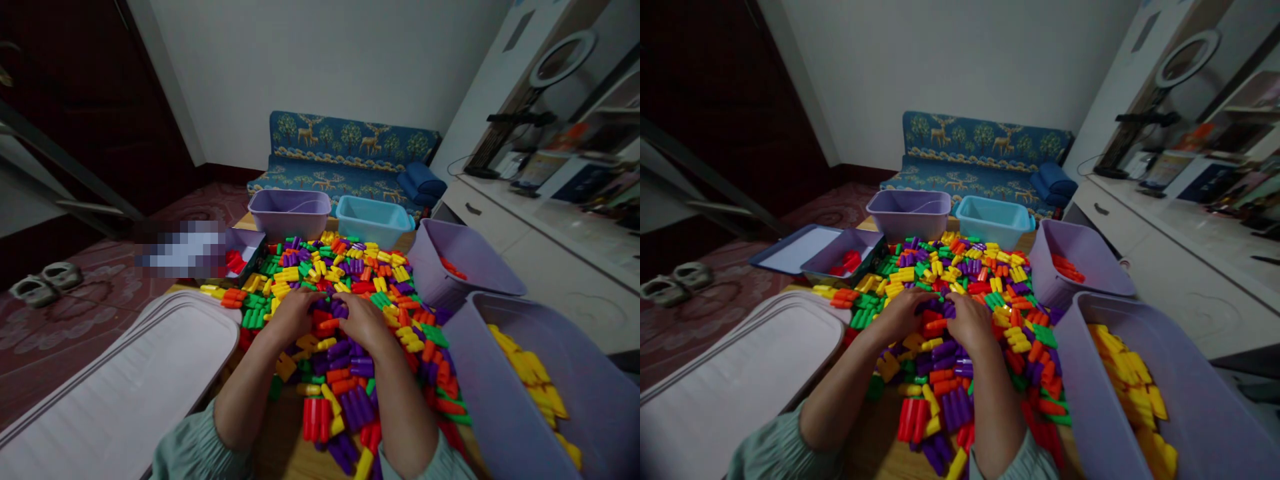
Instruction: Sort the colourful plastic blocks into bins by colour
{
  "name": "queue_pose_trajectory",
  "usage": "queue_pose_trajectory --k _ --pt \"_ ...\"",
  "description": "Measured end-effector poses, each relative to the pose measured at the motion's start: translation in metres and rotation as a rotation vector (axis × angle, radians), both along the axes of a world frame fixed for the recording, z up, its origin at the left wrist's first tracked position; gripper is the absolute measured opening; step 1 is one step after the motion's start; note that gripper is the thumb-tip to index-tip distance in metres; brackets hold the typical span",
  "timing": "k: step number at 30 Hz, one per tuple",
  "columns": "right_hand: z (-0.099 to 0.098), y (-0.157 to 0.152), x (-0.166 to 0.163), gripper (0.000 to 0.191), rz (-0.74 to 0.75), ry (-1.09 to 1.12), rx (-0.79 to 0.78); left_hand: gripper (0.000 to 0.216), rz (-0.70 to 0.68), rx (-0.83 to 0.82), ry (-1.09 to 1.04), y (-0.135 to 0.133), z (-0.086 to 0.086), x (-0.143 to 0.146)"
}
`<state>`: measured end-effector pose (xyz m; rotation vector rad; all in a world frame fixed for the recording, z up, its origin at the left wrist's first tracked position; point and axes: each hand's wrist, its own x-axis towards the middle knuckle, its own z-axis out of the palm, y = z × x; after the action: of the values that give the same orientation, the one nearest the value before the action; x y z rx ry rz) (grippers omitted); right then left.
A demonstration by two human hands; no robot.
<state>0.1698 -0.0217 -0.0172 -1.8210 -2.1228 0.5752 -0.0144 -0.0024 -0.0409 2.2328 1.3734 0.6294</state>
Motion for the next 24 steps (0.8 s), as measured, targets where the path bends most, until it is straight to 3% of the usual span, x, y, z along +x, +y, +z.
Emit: queue_pose_trajectory --k 3,7,14,19,24 --pt "-0.002 0.005 -0.004 0.042 -0.062 0.113 0.052 0.058 0.036 -0.015 -0.117 0.002 -0.005 0.002" --pt "-0.005 0.009 -0.007 0.029 -0.102 0.343 0.089 0.040 0.156 -0.164 -0.485 0.005 -0.009 0.009" --pt "-0.011 0.015 -0.007 0.033 -0.196 0.746 0.099 0.033 0.305 -0.429 -1.110 0.005 0.001 0.016" --pt "-0.005 0.013 -0.010 0.035 -0.213 0.892 0.058 0.039 0.390 -0.485 -1.277 0.003 0.001 0.016" --pt "-0.001 0.009 -0.017 0.034 -0.185 1.001 0.046 0.047 0.270 -0.643 -1.379 0.000 0.005 0.017"
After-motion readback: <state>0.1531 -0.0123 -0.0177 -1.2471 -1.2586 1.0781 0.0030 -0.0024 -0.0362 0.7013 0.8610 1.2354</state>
